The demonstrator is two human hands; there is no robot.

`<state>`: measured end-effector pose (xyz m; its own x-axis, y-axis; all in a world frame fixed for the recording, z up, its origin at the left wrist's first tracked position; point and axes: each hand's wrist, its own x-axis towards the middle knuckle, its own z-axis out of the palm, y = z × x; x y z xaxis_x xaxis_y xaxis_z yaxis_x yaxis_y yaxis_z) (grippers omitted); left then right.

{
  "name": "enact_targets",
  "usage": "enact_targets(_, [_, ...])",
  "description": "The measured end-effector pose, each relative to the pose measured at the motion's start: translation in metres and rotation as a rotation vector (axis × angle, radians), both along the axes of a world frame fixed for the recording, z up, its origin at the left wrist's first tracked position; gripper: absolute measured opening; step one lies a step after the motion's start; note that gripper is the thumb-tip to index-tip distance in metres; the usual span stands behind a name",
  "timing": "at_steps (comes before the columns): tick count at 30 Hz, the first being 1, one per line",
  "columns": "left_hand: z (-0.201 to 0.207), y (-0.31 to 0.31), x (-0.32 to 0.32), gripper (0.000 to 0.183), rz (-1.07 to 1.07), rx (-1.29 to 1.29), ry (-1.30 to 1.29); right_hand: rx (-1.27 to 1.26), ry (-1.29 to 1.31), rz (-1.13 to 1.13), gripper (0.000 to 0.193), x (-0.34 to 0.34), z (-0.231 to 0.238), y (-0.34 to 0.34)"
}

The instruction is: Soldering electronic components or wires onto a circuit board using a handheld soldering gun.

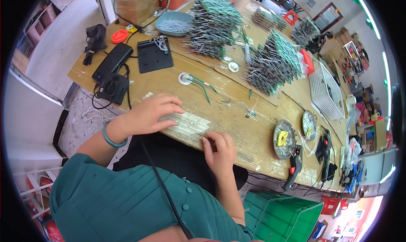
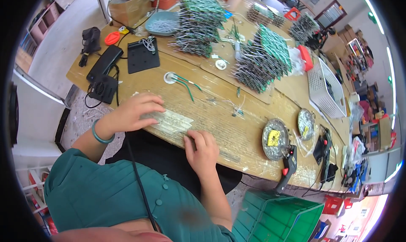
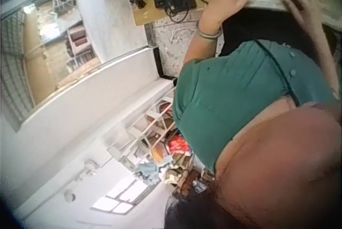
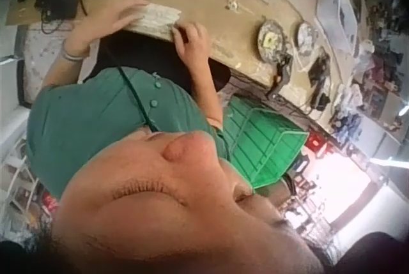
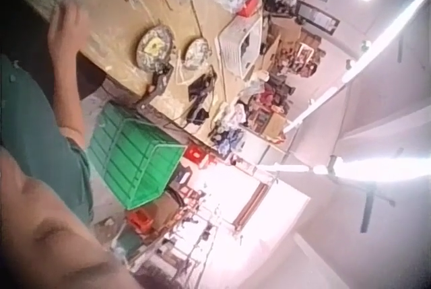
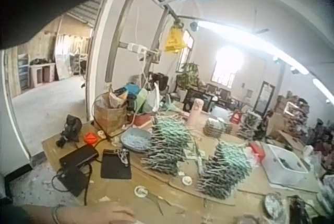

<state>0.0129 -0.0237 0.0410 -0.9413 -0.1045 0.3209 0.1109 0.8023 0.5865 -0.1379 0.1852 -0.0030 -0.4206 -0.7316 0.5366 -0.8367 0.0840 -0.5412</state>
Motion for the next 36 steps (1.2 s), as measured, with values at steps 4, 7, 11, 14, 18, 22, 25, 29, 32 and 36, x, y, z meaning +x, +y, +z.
enact_targets(4, [-0.031,0.02,-0.016,0.036,0.068,-0.172,0.019,-0.009,-0.067,-0.011,0.015,-0.001,-0.001,0.004])
enact_targets(7, [-0.033,0.025,-0.018,0.034,0.152,-0.226,0.053,0.026,-0.122,-0.009,0.015,-0.001,0.002,0.006])
enact_targets(11, [-0.032,0.022,-0.016,0.033,0.15,-0.197,0.046,0.036,-0.167,0.026,0.013,-0.002,0.001,0.006])
enact_targets(14, [-0.033,0.023,-0.013,0.033,0.148,-0.187,0.059,0.017,-0.229,-0.002,0.011,0.001,0.0,0.008])
enact_targets(18, [-0.035,0.022,-0.016,0.033,0.118,-0.163,0.093,0.0,-0.181,-0.049,0.008,0.002,0.002,0.007])
enact_targets(22, [-0.034,0.021,-0.01,0.033,0.103,-0.148,0.082,0.09,-0.333,-0.087,0.008,-0.008,0.01,0.008])
enact_targets(25, [-0.031,0.021,-0.01,0.033,0.112,-0.15,0.07,0.097,-0.202,-0.331,0.016,-0.042,0.016,0.008])
enact_targets(29, [-0.032,0.02,-0.015,0.032,0.11,-0.157,0.068,0.235,-0.004,-0.597,0.021,-0.09,0.02,0.002])
enact_targets(32, [-0.031,0.019,-0.015,0.032,0.11,-0.153,0.06,0.34,0.078,-0.646,0.026,-0.101,0.011,0.0])
enact_targets(36, [-0.03,0.019,-0.015,0.032,0.111,-0.141,0.043,0.228,-0.001,-0.581,0.021,-0.092,0.016,0.006])
